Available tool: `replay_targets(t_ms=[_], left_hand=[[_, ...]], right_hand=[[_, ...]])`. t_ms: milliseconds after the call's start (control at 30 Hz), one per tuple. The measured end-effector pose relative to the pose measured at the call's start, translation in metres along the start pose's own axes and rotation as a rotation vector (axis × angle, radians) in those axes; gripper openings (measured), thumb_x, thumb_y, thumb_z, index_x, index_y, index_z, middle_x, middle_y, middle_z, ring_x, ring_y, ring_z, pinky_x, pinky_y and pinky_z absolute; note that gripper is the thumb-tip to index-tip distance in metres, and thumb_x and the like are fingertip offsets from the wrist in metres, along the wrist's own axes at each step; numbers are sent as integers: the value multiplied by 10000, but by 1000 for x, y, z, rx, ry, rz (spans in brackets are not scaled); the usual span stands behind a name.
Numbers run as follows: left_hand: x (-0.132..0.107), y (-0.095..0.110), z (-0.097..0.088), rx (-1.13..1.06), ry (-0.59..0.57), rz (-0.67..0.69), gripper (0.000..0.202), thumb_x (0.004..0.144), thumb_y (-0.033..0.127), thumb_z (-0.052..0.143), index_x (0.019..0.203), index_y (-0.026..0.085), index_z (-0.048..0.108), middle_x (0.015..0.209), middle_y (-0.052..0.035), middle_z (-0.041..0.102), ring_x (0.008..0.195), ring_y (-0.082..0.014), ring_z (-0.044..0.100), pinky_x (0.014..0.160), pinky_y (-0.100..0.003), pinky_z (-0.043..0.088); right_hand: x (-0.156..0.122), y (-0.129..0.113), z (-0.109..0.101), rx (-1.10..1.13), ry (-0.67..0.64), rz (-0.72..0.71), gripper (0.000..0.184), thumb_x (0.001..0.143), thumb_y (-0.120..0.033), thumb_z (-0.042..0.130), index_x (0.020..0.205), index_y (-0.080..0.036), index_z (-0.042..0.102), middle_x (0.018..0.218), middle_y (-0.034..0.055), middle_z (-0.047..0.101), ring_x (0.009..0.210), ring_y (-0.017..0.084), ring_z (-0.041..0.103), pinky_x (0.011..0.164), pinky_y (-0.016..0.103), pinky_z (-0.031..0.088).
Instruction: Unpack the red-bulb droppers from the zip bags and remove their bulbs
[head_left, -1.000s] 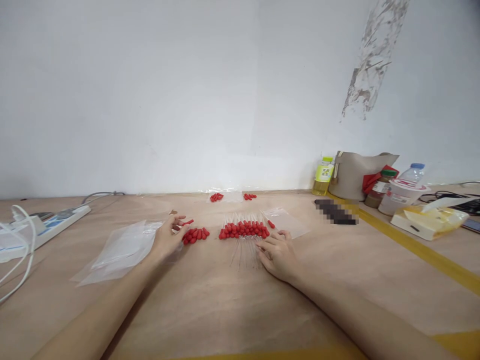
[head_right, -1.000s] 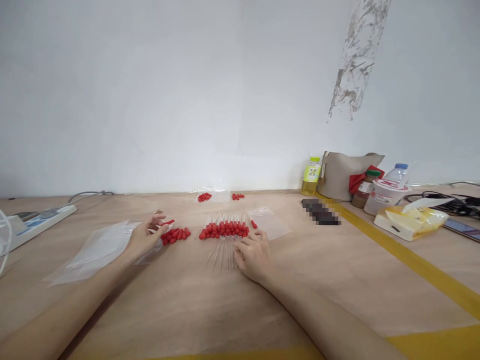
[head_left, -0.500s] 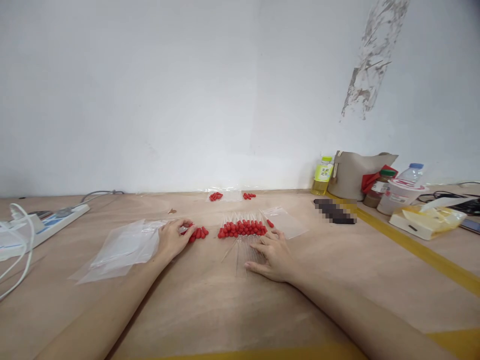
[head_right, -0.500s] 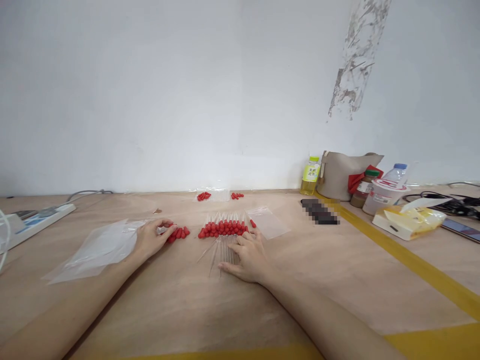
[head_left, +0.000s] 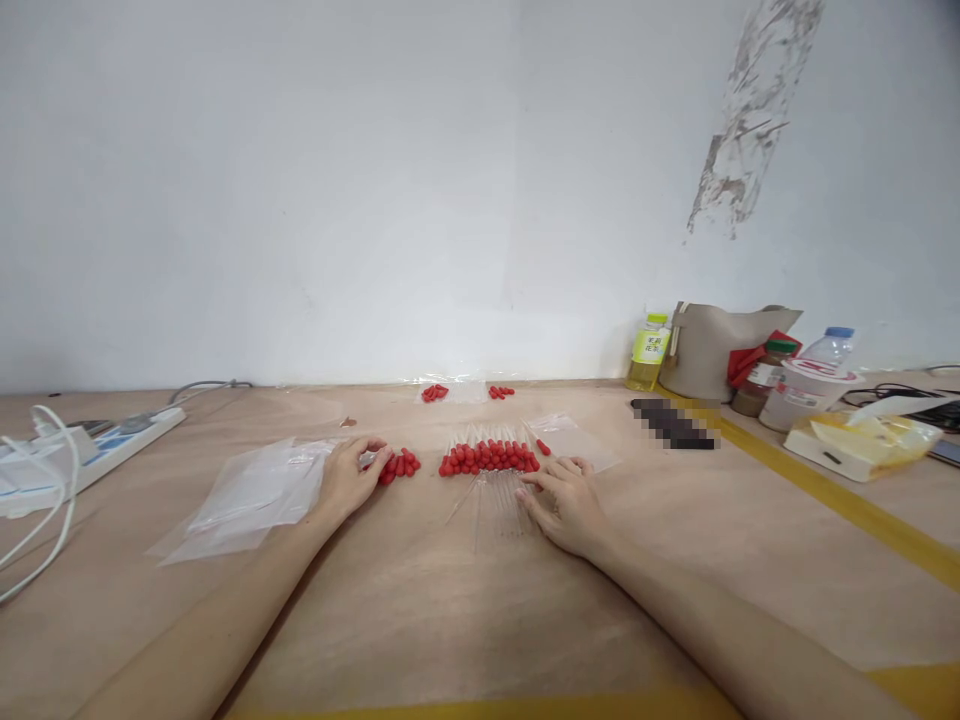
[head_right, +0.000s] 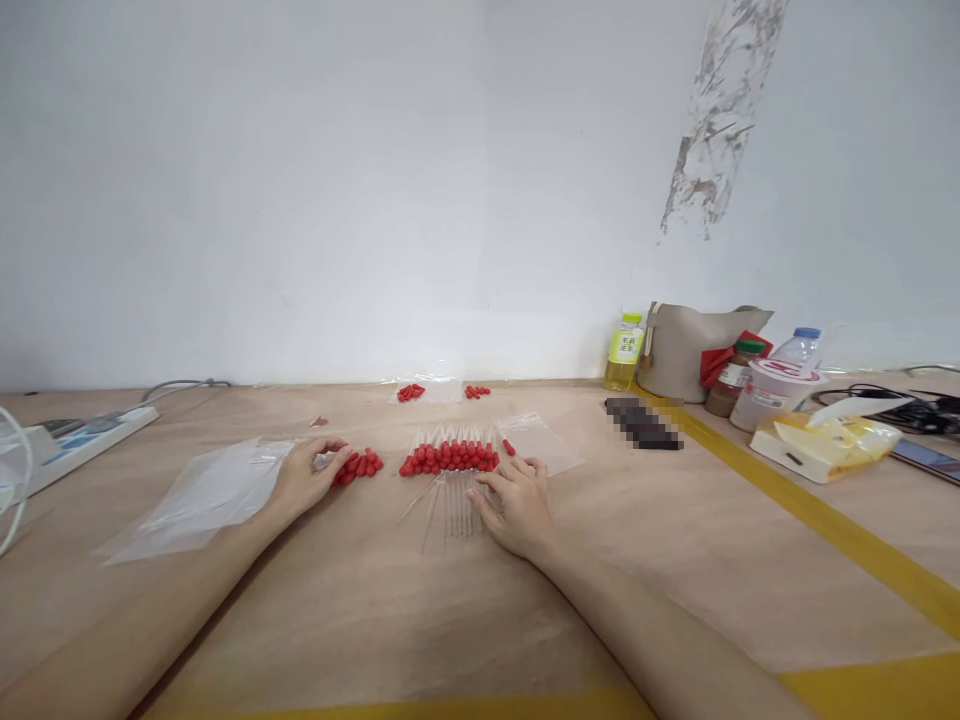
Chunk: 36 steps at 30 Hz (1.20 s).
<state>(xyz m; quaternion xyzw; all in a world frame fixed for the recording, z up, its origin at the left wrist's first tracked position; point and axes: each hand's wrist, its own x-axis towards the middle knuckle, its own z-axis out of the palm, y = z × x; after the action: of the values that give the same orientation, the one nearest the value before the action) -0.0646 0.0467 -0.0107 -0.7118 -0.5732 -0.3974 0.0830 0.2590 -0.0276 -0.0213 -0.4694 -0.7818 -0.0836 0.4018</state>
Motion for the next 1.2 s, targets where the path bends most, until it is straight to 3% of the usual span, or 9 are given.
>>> replay_targets(t_ms=[233, 467, 633, 767, 933, 1200], left_hand=[[-5, 16, -3, 79, -31, 182, 252, 800, 399, 466, 834, 217, 635, 873, -36, 633, 876, -203, 536, 822, -331, 383], [-3, 36, -6, 138, -10, 155, 211, 781, 360, 484, 694, 212, 606, 845, -29, 627, 879, -211, 524, 838, -363, 333], [26, 53, 2, 172, -248, 78, 135, 750, 279, 483, 771, 214, 599, 979, -48, 609, 989, -244, 494, 886, -398, 287], [49, 64, 18, 109, -389, 24, 153, 737, 312, 493, 790, 223, 605, 925, -32, 636, 900, -215, 554, 770, -303, 369], [51, 80, 37, -4, -511, -48, 283, 661, 477, 564, 755, 211, 581, 733, -4, 642, 659, -167, 576, 584, -238, 381], [52, 90, 43, -201, -638, -184, 432, 566, 583, 608, 735, 188, 566, 617, 6, 608, 579, -150, 555, 496, -214, 367]], right_hand=[[-1, 0, 0, 7, 15, -20, 174, 804, -320, 507, 824, -211, 640, 720, 22, 599, 755, 151, 511, 817, 346, 253], [0, 0, -2, 11, 13, -18, 147, 795, -290, 516, 812, -213, 640, 717, 22, 602, 755, 154, 510, 819, 353, 253], [0, 1, -1, -10, 21, -21, 139, 793, -266, 513, 820, -217, 640, 755, 29, 610, 783, 163, 513, 817, 356, 253], [-1, 3, -2, -20, 29, -18, 130, 789, -250, 516, 826, -227, 639, 752, 24, 611, 798, 167, 515, 828, 364, 246], [0, 4, -3, -33, 20, -17, 130, 790, -243, 515, 814, -235, 642, 761, 26, 618, 798, 167, 517, 825, 364, 249], [-1, 4, -3, -29, 23, -33, 128, 789, -230, 510, 799, -228, 637, 741, 26, 613, 789, 161, 519, 828, 354, 252]])
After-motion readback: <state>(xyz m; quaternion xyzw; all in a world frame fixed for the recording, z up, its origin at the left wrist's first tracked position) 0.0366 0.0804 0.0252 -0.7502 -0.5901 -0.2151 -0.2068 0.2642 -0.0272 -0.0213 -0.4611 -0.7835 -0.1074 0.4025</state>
